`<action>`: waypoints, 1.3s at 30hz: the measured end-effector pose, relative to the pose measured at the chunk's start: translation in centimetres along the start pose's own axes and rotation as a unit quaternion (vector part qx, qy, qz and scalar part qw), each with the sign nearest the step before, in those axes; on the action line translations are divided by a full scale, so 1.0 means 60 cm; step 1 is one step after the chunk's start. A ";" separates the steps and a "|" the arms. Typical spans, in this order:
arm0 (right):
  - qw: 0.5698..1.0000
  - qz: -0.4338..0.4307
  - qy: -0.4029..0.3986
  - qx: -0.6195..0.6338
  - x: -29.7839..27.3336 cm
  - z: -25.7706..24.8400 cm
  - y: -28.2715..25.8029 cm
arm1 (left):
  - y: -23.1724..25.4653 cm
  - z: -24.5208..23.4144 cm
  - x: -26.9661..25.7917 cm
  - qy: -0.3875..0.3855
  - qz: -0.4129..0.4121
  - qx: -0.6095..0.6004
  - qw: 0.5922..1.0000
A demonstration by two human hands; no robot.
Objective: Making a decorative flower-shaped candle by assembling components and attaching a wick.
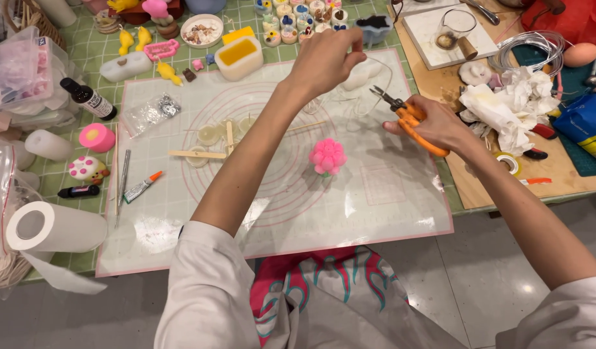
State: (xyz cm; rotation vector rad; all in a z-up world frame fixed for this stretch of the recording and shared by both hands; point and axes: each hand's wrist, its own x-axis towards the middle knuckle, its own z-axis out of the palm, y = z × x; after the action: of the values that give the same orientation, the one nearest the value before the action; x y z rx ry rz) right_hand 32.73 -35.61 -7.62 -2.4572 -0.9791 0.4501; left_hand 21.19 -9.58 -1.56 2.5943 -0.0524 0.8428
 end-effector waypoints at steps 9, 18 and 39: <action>0.999 0.008 0.015 -0.033 -0.023 -0.019 -0.025 | 0.004 0.003 0.007 -0.029 -0.021 0.000 0.999; 0.983 -0.043 0.075 -0.160 -0.032 -0.022 0.004 | -0.021 0.043 0.012 -0.050 -0.009 0.135 0.990; 0.946 -0.072 0.134 -0.287 -0.031 -0.054 0.019 | 0.052 0.238 0.069 -0.007 0.179 0.136 0.974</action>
State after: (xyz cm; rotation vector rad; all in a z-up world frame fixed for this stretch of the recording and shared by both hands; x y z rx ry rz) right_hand 33.54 -38.60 -5.27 -2.8101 -1.2944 -0.2571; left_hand 32.01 -17.71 -8.50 2.8981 -0.4511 1.0158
